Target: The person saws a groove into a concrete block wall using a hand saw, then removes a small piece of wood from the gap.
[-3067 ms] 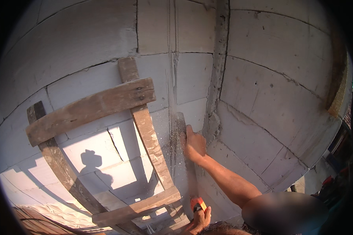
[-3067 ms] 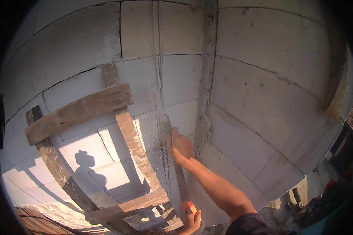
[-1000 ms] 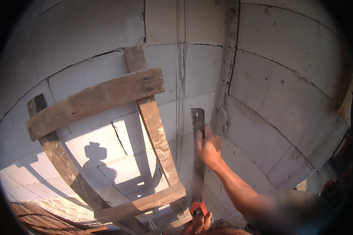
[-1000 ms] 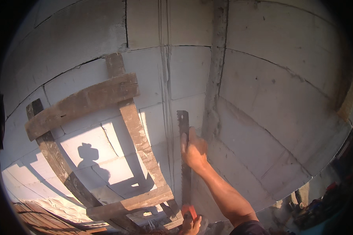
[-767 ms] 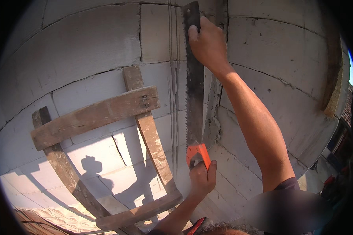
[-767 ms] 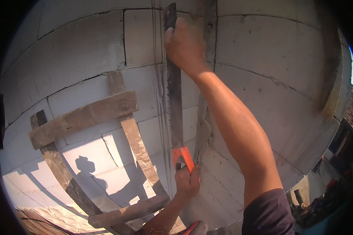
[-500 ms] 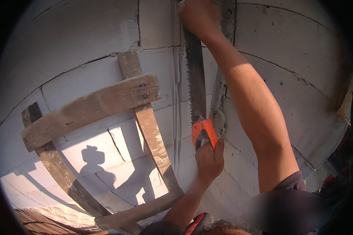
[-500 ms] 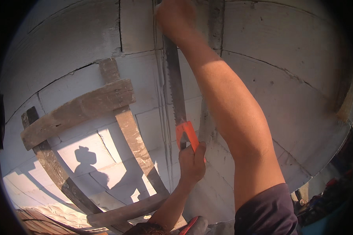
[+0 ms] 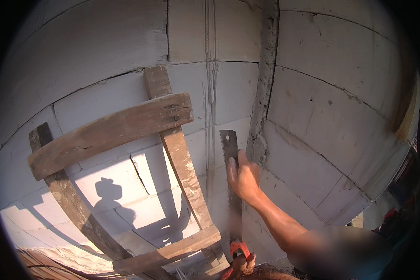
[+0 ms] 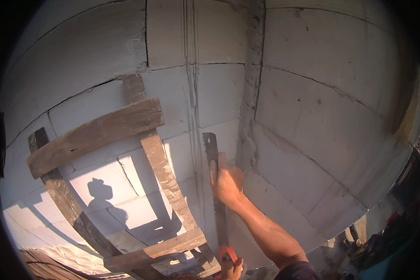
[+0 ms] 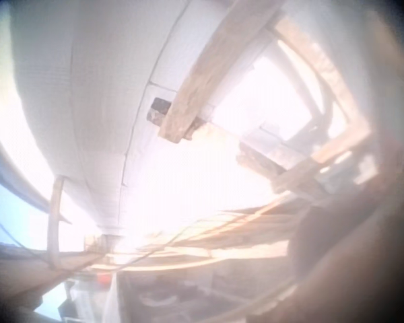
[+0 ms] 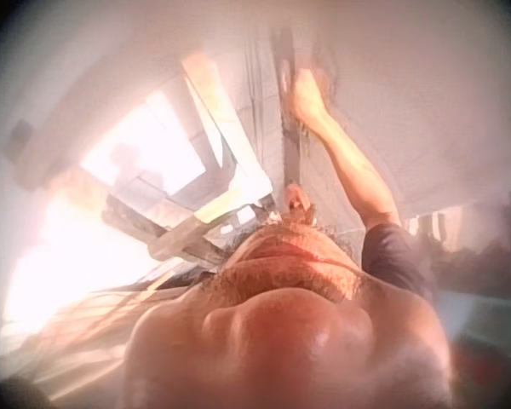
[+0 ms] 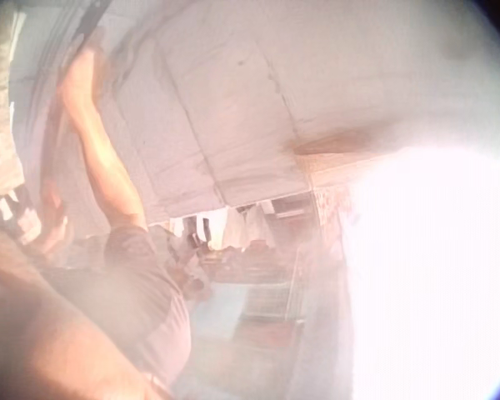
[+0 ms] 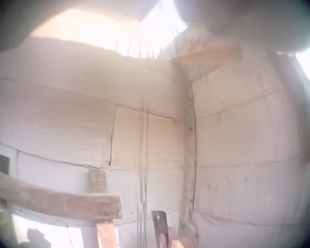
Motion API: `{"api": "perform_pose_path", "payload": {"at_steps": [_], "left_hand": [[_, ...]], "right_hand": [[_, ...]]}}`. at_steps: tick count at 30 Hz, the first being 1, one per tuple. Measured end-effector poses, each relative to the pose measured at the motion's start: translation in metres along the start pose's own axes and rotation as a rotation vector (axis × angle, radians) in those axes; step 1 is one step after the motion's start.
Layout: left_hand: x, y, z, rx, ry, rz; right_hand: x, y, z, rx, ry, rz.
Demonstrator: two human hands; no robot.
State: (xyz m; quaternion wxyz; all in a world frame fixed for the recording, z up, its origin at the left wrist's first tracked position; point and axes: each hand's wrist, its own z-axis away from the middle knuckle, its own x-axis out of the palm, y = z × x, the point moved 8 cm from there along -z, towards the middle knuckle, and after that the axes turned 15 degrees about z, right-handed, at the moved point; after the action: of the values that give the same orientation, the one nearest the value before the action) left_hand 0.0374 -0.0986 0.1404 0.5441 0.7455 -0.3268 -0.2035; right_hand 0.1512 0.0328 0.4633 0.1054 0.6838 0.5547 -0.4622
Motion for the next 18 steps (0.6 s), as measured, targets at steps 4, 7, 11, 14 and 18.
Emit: {"api": "perform_pose_path", "payload": {"at_steps": [4, 7, 11, 14, 18], "left_hand": [[-0.028, 0.161, -0.128, 0.442, 0.154, -0.095], [-0.031, 0.245, -0.202, 0.433, 0.202, 0.081], [-0.037, 0.278, -0.233, 0.39, 0.218, 0.188], [-0.031, 0.219, -0.205, 0.275, 0.242, 0.146], [-0.035, 0.105, -0.117, 0.1, 0.22, -0.022]], "right_hand": [[-0.156, -0.097, -0.118, -0.232, 0.517, -0.035], [-0.253, -0.132, -0.199, -0.361, 0.903, 0.173], [-0.251, -0.185, -0.239, -0.372, 0.664, 0.384], [-0.197, -0.149, -0.219, -0.337, 0.589, 0.205], [-0.069, -0.095, -0.132, -0.184, 0.311, 0.101]]}}
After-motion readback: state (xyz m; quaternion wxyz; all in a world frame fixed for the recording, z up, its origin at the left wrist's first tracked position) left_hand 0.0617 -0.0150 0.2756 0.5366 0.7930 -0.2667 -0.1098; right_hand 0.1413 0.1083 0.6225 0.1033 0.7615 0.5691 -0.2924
